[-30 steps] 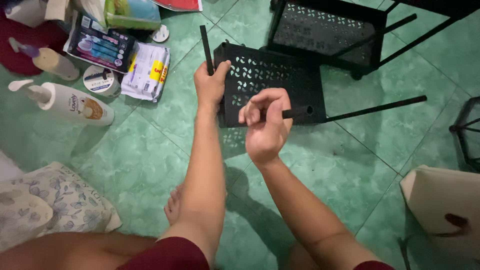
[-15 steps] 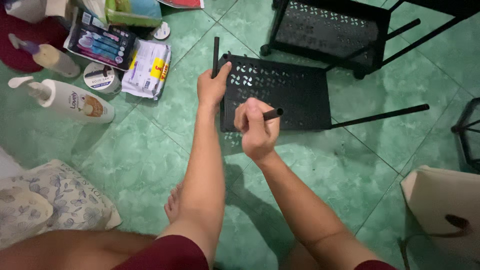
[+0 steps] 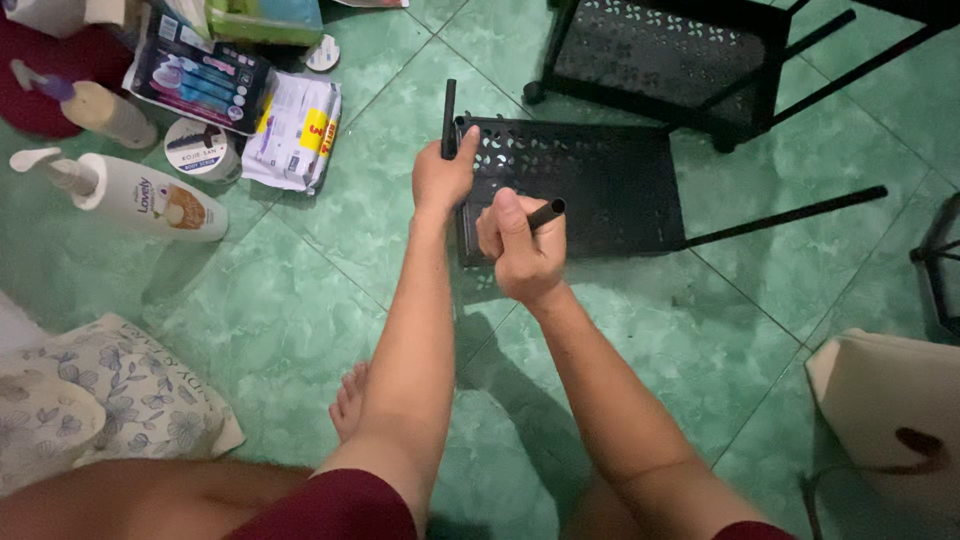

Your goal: The person assembles a black metal stand by inserting legs into a perforated tray and securing them with small plastic fasteners. The person handles the tray, legs, and fasteners while sitting on the floor.

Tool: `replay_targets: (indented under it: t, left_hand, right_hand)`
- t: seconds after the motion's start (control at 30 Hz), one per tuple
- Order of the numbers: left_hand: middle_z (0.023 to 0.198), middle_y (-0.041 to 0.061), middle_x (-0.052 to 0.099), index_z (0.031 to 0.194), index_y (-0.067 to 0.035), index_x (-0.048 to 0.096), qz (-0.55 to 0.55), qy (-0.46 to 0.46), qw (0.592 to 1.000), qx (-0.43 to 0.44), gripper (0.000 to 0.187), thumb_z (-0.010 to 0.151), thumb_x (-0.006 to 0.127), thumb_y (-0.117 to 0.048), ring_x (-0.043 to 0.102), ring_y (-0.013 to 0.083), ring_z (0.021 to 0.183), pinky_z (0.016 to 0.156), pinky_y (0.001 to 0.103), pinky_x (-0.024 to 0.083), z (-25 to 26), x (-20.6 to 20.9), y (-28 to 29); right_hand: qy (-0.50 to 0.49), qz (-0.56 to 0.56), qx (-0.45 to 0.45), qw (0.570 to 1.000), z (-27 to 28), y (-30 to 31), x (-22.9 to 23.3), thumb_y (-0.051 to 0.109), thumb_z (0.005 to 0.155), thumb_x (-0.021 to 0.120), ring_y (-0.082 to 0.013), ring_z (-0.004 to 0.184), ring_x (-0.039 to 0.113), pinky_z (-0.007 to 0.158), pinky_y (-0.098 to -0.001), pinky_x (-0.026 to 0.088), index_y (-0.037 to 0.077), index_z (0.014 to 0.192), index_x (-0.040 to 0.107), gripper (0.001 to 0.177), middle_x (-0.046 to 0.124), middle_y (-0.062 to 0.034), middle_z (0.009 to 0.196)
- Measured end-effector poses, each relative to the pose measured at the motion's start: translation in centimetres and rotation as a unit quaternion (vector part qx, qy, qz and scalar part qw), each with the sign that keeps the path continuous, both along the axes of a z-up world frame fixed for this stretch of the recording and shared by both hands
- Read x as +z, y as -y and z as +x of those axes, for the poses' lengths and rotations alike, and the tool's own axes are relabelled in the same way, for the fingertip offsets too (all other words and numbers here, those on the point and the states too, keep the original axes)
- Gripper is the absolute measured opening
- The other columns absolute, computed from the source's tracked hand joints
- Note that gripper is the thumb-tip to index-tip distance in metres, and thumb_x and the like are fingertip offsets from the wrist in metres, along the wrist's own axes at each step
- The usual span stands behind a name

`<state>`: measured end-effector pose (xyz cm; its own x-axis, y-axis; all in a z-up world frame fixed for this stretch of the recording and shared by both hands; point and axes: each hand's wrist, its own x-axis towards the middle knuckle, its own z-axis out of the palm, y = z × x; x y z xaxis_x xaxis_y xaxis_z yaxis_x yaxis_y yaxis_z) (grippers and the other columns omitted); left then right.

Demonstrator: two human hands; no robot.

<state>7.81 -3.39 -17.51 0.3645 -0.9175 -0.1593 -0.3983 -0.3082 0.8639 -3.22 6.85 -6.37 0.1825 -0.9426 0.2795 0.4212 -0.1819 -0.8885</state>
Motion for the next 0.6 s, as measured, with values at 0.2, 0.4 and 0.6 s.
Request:
replay_targets:
  t: [0.2,0.4,0.6]
  left_hand:
    - [0.068,0.018,0.064,0.070,-0.001,0.064,0.012,-0.026,0.999,-0.017,0.052,0.073,0.060,-0.053,0.063,0.0327,0.066,0.062,0.040,0.047,-0.4,-2.0,0.2]
    - [0.071,0.018,0.064,0.077,-0.002,0.066,-0.015,-0.015,0.999,-0.039,0.050,0.072,0.061,-0.051,0.062,0.0335,0.070,0.063,0.040,0.046,-0.5,-3.8,0.6]
    - [0.066,0.016,0.064,0.073,-0.001,0.065,0.013,-0.042,0.997,-0.060,0.050,0.073,0.060,-0.051,0.063,0.0300,0.064,0.061,0.039,0.046,-0.8,-4.7,0.6]
  right_hand:
    - [-0.055,-0.006,0.014,0.998,-0.3,0.6,-1.5,0.020,0.098,0.042,-0.0093,0.046,0.033,0.045,-0.0266,0.027,0.003,0.055,0.038,0.046,0.039,-0.0009,0.050]
    - [-0.177,-0.052,0.039,0.982,-0.1,1.0,-2.8,0.016,0.094,0.046,-0.0088,0.046,0.030,0.042,-0.0268,0.026,0.004,0.056,0.038,0.041,0.036,0.0013,0.050]
    - [-0.204,-0.145,0.092,0.964,-0.6,1.8,-3.0,0.017,0.094,0.045,-0.0095,0.044,0.033,0.044,-0.0281,0.029,0.003,0.059,0.038,0.038,0.034,-0.0008,0.050]
